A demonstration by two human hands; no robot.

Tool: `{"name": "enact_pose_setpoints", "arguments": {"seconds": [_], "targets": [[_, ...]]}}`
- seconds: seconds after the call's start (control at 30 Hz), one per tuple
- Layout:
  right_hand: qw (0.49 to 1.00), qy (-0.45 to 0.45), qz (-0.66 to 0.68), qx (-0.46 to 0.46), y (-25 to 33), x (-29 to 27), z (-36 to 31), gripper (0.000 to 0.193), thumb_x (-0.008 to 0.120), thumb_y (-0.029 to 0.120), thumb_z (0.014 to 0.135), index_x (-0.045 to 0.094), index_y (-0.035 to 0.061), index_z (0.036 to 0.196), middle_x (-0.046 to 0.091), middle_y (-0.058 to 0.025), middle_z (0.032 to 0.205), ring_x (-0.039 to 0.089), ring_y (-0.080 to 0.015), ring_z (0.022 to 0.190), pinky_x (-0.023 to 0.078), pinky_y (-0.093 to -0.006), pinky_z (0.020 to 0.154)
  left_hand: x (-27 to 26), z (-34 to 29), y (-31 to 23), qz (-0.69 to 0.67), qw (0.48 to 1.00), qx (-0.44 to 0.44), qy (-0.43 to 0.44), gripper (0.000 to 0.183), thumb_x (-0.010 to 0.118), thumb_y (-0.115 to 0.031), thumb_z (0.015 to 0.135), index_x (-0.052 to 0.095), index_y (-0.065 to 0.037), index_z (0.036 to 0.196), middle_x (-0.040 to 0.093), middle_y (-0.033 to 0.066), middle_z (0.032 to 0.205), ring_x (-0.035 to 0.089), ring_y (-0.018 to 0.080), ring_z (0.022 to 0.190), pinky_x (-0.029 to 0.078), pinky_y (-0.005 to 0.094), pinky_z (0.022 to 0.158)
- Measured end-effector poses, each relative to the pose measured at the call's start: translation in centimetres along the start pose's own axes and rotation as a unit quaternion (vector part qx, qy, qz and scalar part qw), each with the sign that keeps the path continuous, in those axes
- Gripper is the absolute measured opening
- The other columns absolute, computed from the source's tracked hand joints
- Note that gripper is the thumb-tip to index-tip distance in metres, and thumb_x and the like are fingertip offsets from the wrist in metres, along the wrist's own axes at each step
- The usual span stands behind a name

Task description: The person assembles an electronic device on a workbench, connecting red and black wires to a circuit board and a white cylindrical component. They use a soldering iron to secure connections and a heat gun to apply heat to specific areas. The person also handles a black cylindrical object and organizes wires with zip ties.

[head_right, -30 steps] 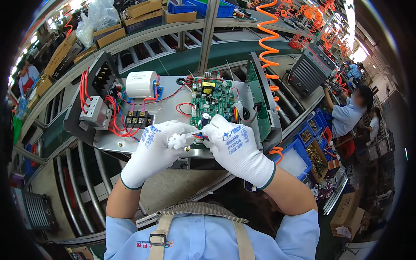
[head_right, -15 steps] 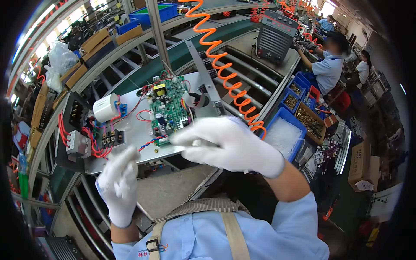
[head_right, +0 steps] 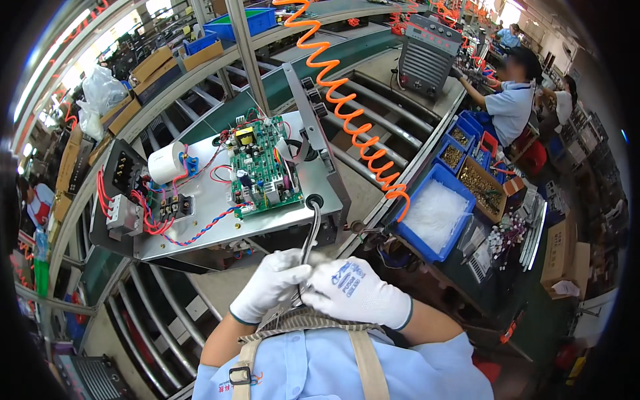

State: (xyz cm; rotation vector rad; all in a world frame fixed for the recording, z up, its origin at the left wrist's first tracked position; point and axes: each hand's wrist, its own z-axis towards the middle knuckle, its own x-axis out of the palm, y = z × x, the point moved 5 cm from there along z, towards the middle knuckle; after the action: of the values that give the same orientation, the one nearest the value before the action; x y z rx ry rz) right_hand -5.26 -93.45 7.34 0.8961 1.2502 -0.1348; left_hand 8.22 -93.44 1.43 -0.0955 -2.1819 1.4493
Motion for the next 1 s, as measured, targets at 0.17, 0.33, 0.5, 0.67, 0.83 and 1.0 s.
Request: {"name": "enact_pose_setpoints", "arguments": {"seconds": [0.17,0.33,0.5,0.67,0.83,1.0], "targets": [[0.977,-0.161,0.077,-0.120,0.9,-4.6,1.2,0.037,0.069,0.020,0.084,0.066,0.0025,0.117,0.069,-0.0136,0.104,0.066,-0.0294,0.094,0.050,-0.0425,0.085,-5.4,-5.4,2.0,0.245,0.965,-0.073,-0.050,0.021,0.066,-0.025,0.092,0.066,-0.005,0.092,0.064,-0.0041,0.074,0.054,0.0070,0.063,0.044,0.0280,0.057],[0.961,-0.037,-0.046,-0.269,4.3,1.3,7.1,0.049,0.059,0.039,0.090,0.058,0.0046,0.125,0.064,-0.0155,0.095,0.062,-0.0302,0.101,0.046,-0.0454,0.093,-5.6,-14.0,-4.2,0.597,0.791,-0.023,-0.135,0.010,0.062,-0.016,0.088,0.062,-0.007,0.083,0.063,0.0124,0.069,0.064,0.0310,0.065,0.049,0.0394,0.059],[0.907,-0.210,0.193,-0.310,3.2,-4.4,3.7,0.030,0.073,0.018,0.084,0.070,0.0102,0.113,0.063,-0.0065,0.076,0.063,-0.0249,0.068,0.050,-0.0369,0.065,-0.3,-14.6,-12.4,0.564,0.805,0.094,-0.158,0.021,0.065,-0.007,0.083,0.070,-0.004,0.103,0.068,0.0126,0.079,0.067,0.0294,0.071,0.053,0.0367,0.069],[0.875,-0.431,0.212,-0.059,-4.5,-6.2,-2.9,0.028,0.071,-0.002,0.083,0.072,0.0017,0.111,0.068,-0.0039,0.079,0.062,-0.0109,0.064,0.047,-0.0266,0.056,4.6,-2.3,-15.6,0.719,0.645,0.237,-0.103,0.019,0.064,-0.013,0.088,0.072,-0.010,0.105,0.065,0.0121,0.097,0.066,0.0289,0.083,0.052,0.0394,0.072],[0.796,-0.473,0.367,0.091,-8.3,-2.4,-4.6,0.024,0.066,-0.003,0.088,0.070,-0.0011,0.111,0.065,-0.0028,0.079,0.060,-0.0060,0.062,0.044,-0.0207,0.053,4.0,7.2,-11.3,0.884,0.442,0.150,-0.031,0.023,0.062,-0.028,0.088,0.066,-0.012,0.105,0.068,0.0088,0.088,0.068,0.0289,0.075,0.052,0.0375,0.059],[0.758,-0.541,0.363,0.040,-8.6,-0.9,-5.3,0.027,0.067,-0.004,0.087,0.069,0.0000,0.113,0.064,-0.0042,0.077,0.062,-0.0086,0.061,0.047,-0.0219,0.054,3.2,9.1,-10.1,0.878,0.412,0.243,-0.013,0.020,0.057,-0.033,0.090,0.064,-0.017,0.099,0.070,0.0077,0.084,0.069,0.0261,0.069,0.052,0.0378,0.056]]}}
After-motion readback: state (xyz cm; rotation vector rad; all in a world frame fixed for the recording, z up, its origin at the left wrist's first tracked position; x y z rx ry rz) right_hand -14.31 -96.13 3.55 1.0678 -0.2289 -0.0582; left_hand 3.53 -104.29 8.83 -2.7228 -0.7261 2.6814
